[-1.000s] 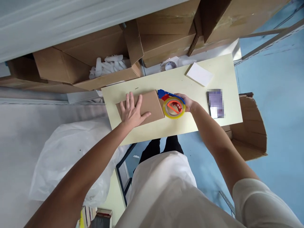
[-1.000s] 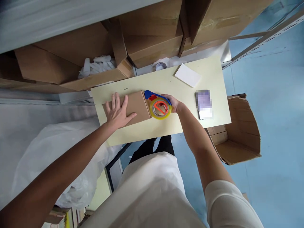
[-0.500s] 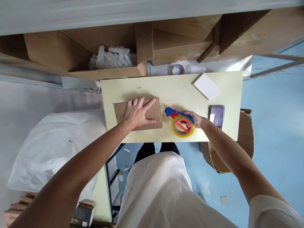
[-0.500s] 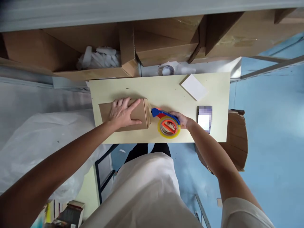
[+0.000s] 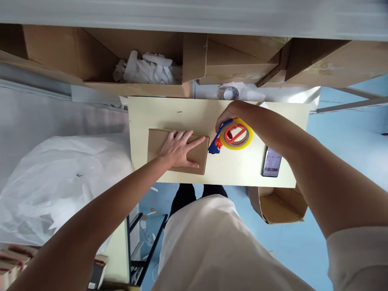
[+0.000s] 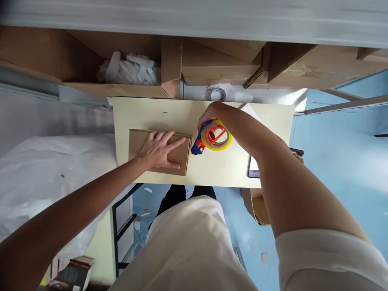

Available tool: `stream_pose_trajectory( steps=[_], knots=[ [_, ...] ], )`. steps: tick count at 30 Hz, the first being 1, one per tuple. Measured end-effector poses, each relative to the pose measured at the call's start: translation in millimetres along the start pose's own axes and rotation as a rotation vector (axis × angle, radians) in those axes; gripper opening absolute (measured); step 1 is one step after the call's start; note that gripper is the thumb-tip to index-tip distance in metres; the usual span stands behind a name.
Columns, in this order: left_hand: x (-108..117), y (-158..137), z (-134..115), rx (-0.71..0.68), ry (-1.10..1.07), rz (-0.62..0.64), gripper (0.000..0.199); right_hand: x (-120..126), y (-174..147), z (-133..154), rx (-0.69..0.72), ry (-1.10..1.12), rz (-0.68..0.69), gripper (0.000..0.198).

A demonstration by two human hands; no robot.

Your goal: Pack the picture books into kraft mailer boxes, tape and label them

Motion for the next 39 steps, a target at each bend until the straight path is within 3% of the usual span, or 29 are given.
stream_pose_trajectory(
  steps=[3,7,10,12,15,18,21,24,26,29,34,39],
  knots=[
    [0,-1,-1,-0.002,-0.006,0.000,0.102,-23,-5,0,-0.234,-0.216,0.140,0.039],
    [1,-3,-3,0.003,-0.026,-0.024,0.102,-34,-39,3,-0.145,-0.259,0.226,0.038],
    [4,-4,-5,0.019,-0.043,-0.082,0.101,-23,-90,-7,-0.119,-0.347,0.271,0.041],
    [7,-9,-7,0.022,-0.046,-0.132,0.099,-10,-135,-12,-0.105,-0.413,0.174,0.047],
    [15,-26,-4,0.084,-0.030,-0.235,0.087,4,-217,-8,0.066,-0.351,-0.127,0.044],
    [15,-54,11,0.226,-0.035,-0.316,0.092,-7,-306,3,0.302,-0.255,-0.256,0.029],
    [2,-74,26,0.296,-0.113,-0.271,0.098,-16,-380,17,0.441,-0.196,-0.517,0.036],
    [-6,-80,32,0.251,-0.174,-0.204,0.098,-6,-426,43,0.539,-0.213,-0.891,0.043],
    [-5,-79,30,0.201,-0.172,-0.189,0.097,11,-436,67,0.559,-0.285,-1.123,0.047],
    [1,-73,20,0.083,-0.157,-0.138,0.101,50,-424,108,0.562,-0.375,-1.328,0.046],
    [5,-62,3,-0.008,-0.139,-0.050,0.110,111,-384,153,0.520,-0.469,-1.387,0.042],
    [5,-55,-7,0.016,-0.155,-0.052,0.110,138,-338,157,0.479,-0.520,-1.348,0.042]
  ],
)
Point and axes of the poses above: each hand's wrist, its own y-axis towards the middle knuckle, its own x-axis out of the back of the hand, z = x × y, the point moved 6 cm from there along y, towards the middle knuckle, and after that the axes turned 5 degrees about -z, right-handed, at the moved point
